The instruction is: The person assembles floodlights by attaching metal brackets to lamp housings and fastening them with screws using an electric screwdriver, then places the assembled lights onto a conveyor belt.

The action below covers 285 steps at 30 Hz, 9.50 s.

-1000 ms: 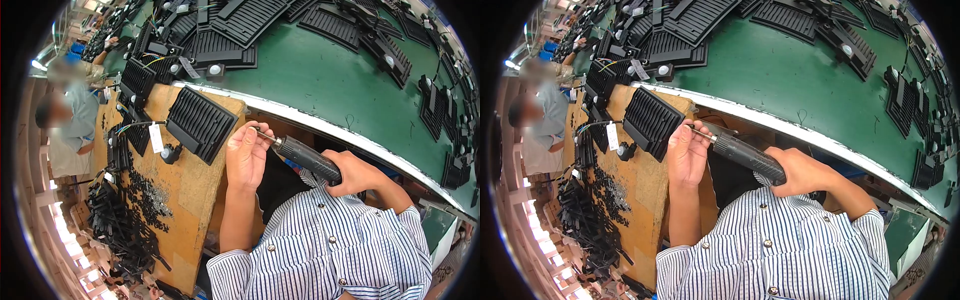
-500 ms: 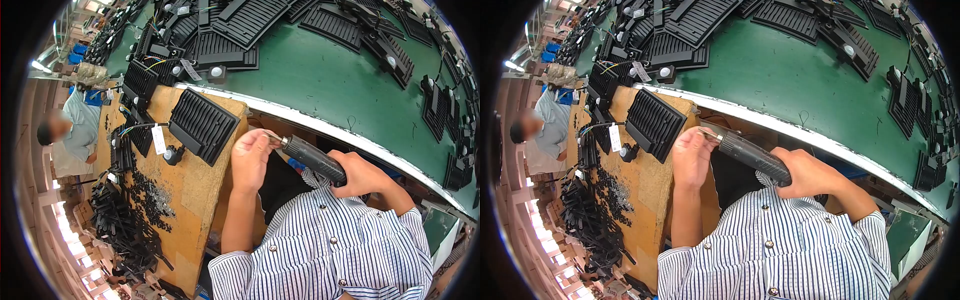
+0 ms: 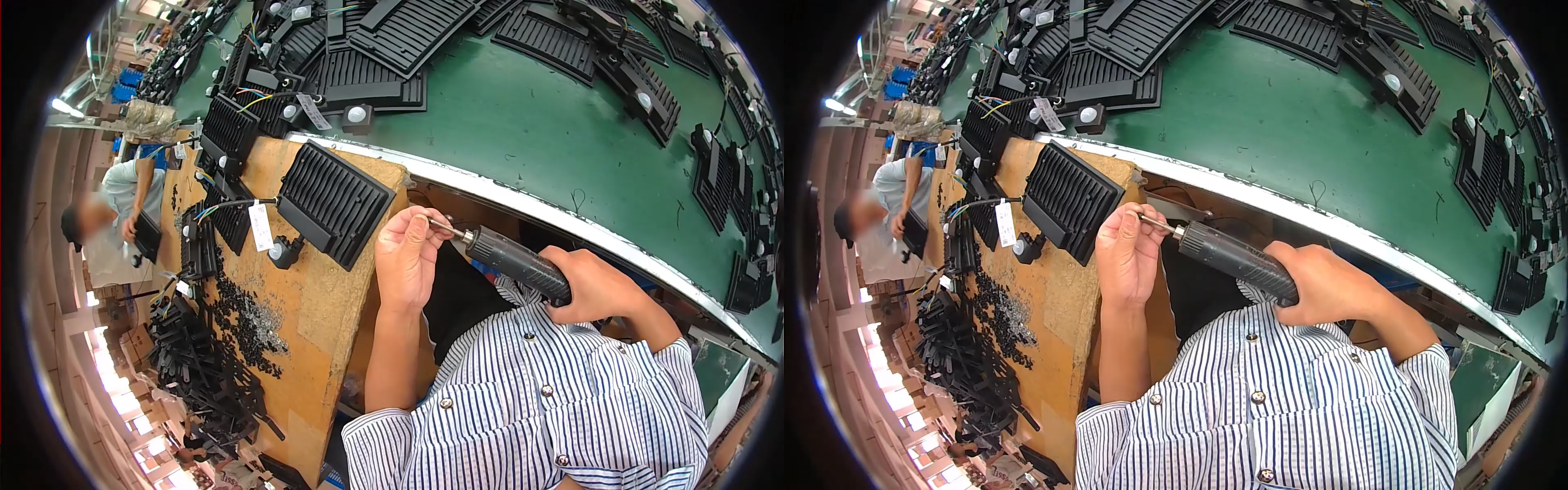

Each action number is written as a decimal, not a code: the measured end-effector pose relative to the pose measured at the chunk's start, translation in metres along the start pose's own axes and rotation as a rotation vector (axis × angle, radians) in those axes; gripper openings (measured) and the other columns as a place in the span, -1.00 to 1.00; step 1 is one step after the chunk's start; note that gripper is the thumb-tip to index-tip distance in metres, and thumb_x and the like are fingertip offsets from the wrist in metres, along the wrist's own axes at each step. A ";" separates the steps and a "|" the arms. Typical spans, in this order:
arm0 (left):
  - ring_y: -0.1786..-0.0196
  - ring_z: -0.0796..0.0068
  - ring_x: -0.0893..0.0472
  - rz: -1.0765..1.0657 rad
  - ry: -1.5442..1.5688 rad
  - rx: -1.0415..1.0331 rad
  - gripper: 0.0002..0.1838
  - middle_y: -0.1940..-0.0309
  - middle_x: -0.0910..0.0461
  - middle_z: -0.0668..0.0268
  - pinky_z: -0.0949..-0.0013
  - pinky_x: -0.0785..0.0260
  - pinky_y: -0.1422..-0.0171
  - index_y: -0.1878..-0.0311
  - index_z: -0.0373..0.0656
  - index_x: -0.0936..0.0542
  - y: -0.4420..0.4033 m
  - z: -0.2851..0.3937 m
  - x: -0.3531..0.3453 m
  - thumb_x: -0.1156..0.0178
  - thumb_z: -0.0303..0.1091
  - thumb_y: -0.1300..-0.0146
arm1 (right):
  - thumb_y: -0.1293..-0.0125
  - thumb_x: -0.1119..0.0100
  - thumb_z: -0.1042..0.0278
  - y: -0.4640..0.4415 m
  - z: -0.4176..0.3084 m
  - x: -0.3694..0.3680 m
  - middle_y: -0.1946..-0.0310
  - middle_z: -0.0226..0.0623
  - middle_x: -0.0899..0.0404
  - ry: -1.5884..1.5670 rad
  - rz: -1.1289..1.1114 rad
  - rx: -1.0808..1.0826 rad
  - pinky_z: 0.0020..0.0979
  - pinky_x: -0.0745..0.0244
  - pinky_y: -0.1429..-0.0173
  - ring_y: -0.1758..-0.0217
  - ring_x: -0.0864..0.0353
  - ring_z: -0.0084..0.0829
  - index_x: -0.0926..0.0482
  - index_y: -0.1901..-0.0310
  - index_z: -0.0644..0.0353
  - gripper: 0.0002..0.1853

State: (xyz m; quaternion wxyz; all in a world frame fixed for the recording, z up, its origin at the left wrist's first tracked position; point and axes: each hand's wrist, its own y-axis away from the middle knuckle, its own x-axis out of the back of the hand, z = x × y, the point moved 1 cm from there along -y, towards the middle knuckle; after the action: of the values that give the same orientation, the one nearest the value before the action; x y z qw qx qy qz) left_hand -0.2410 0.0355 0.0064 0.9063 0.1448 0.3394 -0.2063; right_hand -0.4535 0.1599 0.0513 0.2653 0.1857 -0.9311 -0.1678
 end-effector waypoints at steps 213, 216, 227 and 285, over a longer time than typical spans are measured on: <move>0.23 0.26 -0.60 1.069 -1.964 -0.368 -0.84 0.26 -0.62 0.13 0.33 -0.44 0.08 0.24 -0.33 -0.66 0.075 0.178 0.192 -0.19 -0.44 -0.19 | 0.18 -0.25 0.39 -0.010 0.022 -0.018 0.51 -0.10 -0.51 -0.169 0.027 0.012 -0.36 -0.44 0.27 0.45 -0.55 -0.27 -0.41 0.11 0.39 -0.49; 0.18 0.39 -0.59 0.812 -1.516 -0.447 -0.84 0.27 -0.63 0.19 0.40 -0.41 0.05 0.22 -0.30 -0.65 0.039 0.137 0.104 -0.16 -0.43 -0.23 | 0.18 -0.24 0.39 -0.020 0.018 -0.021 0.51 -0.09 -0.51 -0.155 0.003 -0.003 -0.35 -0.44 0.27 0.44 -0.55 -0.27 -0.41 0.11 0.39 -0.49; -0.13 0.07 -0.42 0.835 -1.765 -0.381 -0.81 -0.02 -0.49 0.08 -0.02 -0.15 -0.22 0.09 -0.20 -0.50 -0.066 0.104 0.117 -0.02 -0.35 -0.31 | 0.12 -0.27 0.37 -0.067 0.014 -0.035 0.39 0.06 -0.55 -0.085 -0.100 -0.009 -0.32 -0.50 0.16 0.32 -0.61 -0.17 -0.37 -0.03 0.47 -0.38; 0.15 0.15 -0.63 0.753 -1.583 -0.503 -0.74 0.24 -0.64 -0.01 0.29 -0.40 0.01 0.15 -0.36 -0.64 -0.058 0.139 0.164 -0.14 -0.36 -0.22 | 0.10 -0.25 0.38 -0.068 -0.024 -0.019 0.39 0.08 -0.58 0.060 -0.061 -0.115 -0.28 -0.49 0.12 0.30 -0.62 -0.12 -0.39 0.01 0.42 -0.44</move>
State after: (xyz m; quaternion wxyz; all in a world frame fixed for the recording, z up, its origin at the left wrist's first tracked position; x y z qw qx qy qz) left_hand -0.0790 -0.1163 -0.0101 0.8866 -0.1398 -0.4165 0.1443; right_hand -0.4076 0.1032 0.0348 0.2981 0.2034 -0.9054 -0.2235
